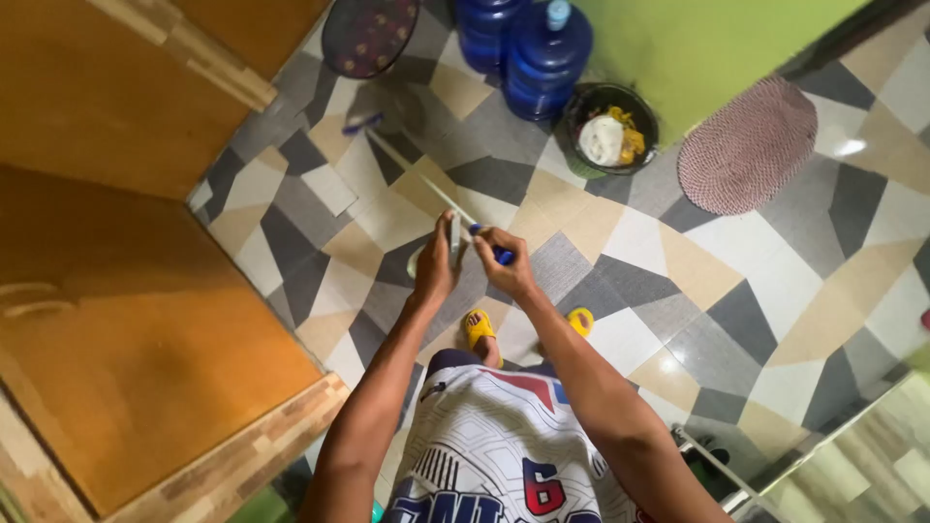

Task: The person is mopping the tiled floor in a residential hallway and kitchen area.

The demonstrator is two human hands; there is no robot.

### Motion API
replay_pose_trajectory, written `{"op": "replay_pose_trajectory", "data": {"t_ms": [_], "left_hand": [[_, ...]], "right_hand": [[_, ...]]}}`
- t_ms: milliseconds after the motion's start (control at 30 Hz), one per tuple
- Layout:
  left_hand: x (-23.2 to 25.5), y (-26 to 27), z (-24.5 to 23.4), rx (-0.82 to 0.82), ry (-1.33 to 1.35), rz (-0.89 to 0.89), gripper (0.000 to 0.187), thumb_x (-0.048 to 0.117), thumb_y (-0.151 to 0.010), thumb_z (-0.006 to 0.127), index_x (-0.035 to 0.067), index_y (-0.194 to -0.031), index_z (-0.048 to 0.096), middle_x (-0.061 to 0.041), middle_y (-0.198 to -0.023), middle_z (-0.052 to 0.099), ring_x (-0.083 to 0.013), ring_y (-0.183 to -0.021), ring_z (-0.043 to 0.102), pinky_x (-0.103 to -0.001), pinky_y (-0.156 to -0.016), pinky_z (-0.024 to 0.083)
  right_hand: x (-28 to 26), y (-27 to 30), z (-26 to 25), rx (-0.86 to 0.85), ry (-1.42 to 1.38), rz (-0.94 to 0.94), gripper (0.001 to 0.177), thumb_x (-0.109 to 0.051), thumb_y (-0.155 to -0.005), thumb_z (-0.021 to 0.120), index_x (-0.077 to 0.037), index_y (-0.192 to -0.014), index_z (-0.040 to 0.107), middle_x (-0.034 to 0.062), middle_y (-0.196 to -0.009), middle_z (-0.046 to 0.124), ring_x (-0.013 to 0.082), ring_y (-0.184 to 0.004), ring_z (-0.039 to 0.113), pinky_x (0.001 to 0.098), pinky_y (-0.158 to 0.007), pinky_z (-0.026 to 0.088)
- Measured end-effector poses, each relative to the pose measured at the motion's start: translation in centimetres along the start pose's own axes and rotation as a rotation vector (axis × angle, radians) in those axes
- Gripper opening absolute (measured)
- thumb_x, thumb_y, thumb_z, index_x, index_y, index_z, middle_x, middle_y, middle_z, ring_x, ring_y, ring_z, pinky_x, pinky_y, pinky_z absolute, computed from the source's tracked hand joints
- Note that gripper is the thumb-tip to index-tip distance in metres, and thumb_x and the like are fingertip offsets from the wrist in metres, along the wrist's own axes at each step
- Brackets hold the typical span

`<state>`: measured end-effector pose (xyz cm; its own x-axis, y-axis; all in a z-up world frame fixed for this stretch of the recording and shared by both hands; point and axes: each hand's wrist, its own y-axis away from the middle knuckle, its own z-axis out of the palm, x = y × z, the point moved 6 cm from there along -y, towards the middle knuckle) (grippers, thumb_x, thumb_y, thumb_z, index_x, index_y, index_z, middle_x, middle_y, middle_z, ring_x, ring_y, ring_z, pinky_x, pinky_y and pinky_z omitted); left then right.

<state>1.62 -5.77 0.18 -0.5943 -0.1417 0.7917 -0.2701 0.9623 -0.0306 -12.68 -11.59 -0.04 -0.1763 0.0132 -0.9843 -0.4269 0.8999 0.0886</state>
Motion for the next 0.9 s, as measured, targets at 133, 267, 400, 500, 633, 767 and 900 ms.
{"op": "replay_pose_trajectory", "data": {"t_ms": [133,267,400,500,633,767,900], "left_hand": [[-1.7,-1.5,0.7,0.117,-0.061,0.192,0.068,0.015,-0.097,0.067,-0.002,-0.151,0.029,-0.032,-0.141,0.052,-0.0471,-0.119,0.062,-0.049,-0.095,0.054],[-2.0,-2.3,4.3,-0.052,0.009,0.072,0.065,0.015,-0.101,0.061,0.004,-0.156,0.028,-0.027,-0.144,0.055,-0.0397,-0.116,0.067,-0.042,-0.090,0.061],[0.5,-3.1,9.0,-0.144,0.113,0.152,0.077,0.002,-0.084,0.061,0.004,-0.155,0.032,-0.026,-0.131,0.063,-0.0342,-0.098,0.073,-0.037,-0.070,0.066],[4.2,-1.8,12.8,-0.375,0.038,-0.067,0.070,0.010,-0.092,0.070,0.009,-0.152,0.036,-0.021,-0.101,0.073,-0.0333,-0.084,0.074,-0.040,-0.069,0.062],[8.4,0.8,16.0,-0.431,0.172,0.116,0.064,0.014,-0.093,0.070,0.008,-0.147,0.037,-0.016,-0.089,0.072,-0.0276,-0.071,0.075,-0.037,-0.058,0.064],[13.2,1.6,15.2,-0.618,0.160,0.237,0.067,0.021,-0.095,0.069,0.008,-0.149,0.031,-0.016,-0.089,0.071,-0.0275,-0.066,0.072,-0.038,-0.055,0.062],[12.8,1.0,13.9,-0.860,-0.125,0.059,0.072,0.028,-0.100,0.062,0.013,-0.158,0.022,-0.016,-0.076,0.068,-0.0293,-0.057,0.068,-0.041,-0.050,0.057]], "right_hand": [[-1.6,3.2,-1.7,0.185,-0.049,-0.269,0.022,-0.003,-0.099,0.068,0.004,-0.079,0.060,0.0129,-0.093,0.075,0.0173,-0.075,0.062,0.0299,-0.067,0.051],[-9.5,7.9,-7.0,0.157,0.092,-0.266,0.024,-0.003,-0.098,0.065,0.002,-0.074,0.062,0.0103,-0.077,0.070,0.0215,-0.091,0.073,0.0336,-0.085,0.056],[-18.3,10.1,-12.4,0.102,0.174,-0.178,0.027,-0.002,-0.095,0.064,0.002,-0.069,0.063,0.0088,-0.070,0.067,0.0208,-0.082,0.071,0.0333,-0.075,0.056],[-22.5,10.7,-16.6,0.130,0.169,-0.159,0.033,-0.004,-0.097,0.063,0.000,-0.063,0.062,0.0088,-0.065,0.065,0.0172,-0.066,0.065,0.0308,-0.062,0.052],[-26.3,11.6,-19.6,0.177,0.157,-0.182,0.043,-0.007,-0.100,0.061,-0.003,-0.057,0.058,0.0076,-0.058,0.061,0.0136,-0.051,0.057,0.0277,-0.050,0.046],[-25.1,12.7,-20.5,0.200,-0.014,-0.313,0.044,-0.010,-0.100,0.063,-0.006,-0.057,0.052,0.0047,-0.052,0.055,0.0125,-0.044,0.052,0.0275,-0.043,0.042],[-22.9,13.0,-20.5,0.227,-0.112,-0.465,0.042,-0.010,-0.098,0.061,-0.007,-0.058,0.049,0.0035,-0.049,0.051,0.0130,-0.040,0.049,0.0293,-0.040,0.043]]}}
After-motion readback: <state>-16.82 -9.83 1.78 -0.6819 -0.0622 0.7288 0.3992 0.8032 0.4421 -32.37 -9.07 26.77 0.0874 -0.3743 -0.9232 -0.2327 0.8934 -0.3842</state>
